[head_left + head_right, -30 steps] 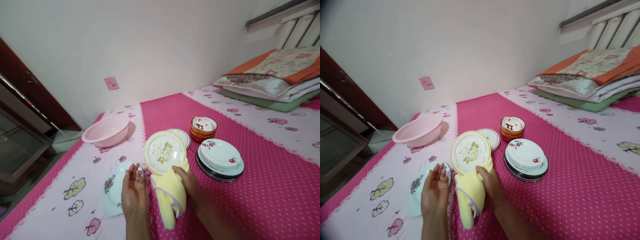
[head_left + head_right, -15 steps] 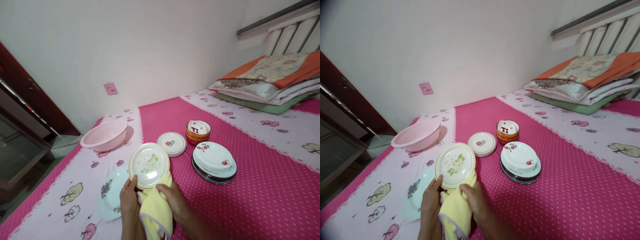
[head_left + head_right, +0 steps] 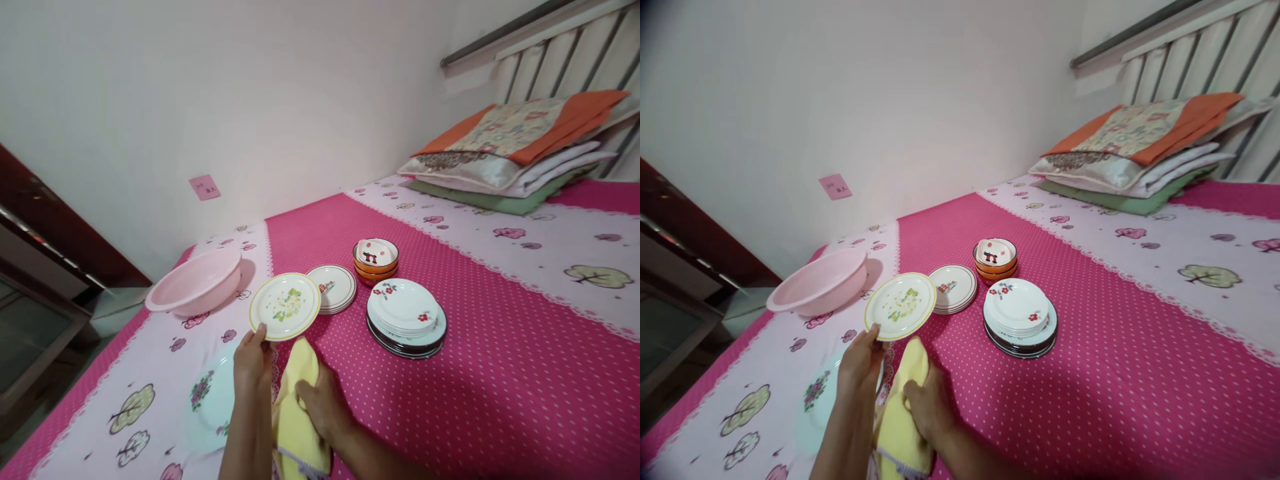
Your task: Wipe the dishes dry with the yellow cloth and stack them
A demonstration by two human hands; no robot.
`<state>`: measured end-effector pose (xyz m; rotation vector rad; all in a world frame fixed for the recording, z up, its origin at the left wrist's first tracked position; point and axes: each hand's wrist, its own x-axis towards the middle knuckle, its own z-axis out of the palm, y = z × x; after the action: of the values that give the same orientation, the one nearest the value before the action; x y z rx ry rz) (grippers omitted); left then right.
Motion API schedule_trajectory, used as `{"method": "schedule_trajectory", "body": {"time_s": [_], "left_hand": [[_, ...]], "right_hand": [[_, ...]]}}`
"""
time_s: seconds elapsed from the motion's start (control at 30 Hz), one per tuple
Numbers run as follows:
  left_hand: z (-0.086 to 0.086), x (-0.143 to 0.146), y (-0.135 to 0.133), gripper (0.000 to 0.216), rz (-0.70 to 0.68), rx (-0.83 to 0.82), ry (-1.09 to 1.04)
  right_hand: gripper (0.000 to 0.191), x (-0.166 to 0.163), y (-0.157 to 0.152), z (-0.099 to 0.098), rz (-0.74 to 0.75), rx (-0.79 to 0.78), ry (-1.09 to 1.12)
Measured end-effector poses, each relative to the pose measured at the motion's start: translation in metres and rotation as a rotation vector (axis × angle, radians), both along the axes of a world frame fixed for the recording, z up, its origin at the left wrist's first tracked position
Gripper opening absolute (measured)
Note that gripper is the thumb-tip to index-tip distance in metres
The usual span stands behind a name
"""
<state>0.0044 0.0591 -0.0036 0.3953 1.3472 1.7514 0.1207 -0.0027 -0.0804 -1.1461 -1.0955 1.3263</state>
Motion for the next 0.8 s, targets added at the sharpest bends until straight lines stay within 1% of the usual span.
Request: {"method": "schedule_trajectory", "body": {"time_s": [0.07, 0.17, 0.23, 0.33, 0.43, 0.57, 0.63, 0.8], "left_hand": [[0.000, 0.008, 0.021, 0.003, -0.089, -0.036, 0.021], [-0.004, 0.020, 0.051, 0.029, -0.180, -0.090, 0.057], [-0.008, 0.028, 0.067, 0.036, -0.213, -0.124, 0.080], [-0.018, 0.037, 0.083, 0.038, -0.237, -0.167, 0.113], [-0.028, 0.041, 0.090, 0.039, -0.258, -0.192, 0.148], [-0.038, 0.042, 0.092, 0.038, -0.284, -0.213, 0.193], [-0.040, 0.041, 0.093, 0.038, -0.295, -0.221, 0.216], [-0.041, 0.041, 0.095, 0.039, -0.302, -0.247, 0.284]], "right_hand": [[0.048, 0.000, 0.001, 0.001, 0.015, -0.020, -0.012], [0.048, 0.001, 0.001, 0.005, 0.032, -0.052, 0.004], [0.050, 0.001, 0.001, 0.006, 0.026, -0.059, 0.004], [0.056, 0.001, 0.001, 0.007, 0.029, -0.030, 0.005], [0.062, 0.001, 0.002, 0.008, 0.049, -0.003, 0.033], [0.056, 0.000, 0.001, 0.008, 0.061, -0.039, 0.026], [0.055, 0.000, 0.001, 0.008, 0.050, -0.056, 0.029], [0.055, 0.000, 0.000, 0.009, 0.019, -0.035, 0.054]]}}
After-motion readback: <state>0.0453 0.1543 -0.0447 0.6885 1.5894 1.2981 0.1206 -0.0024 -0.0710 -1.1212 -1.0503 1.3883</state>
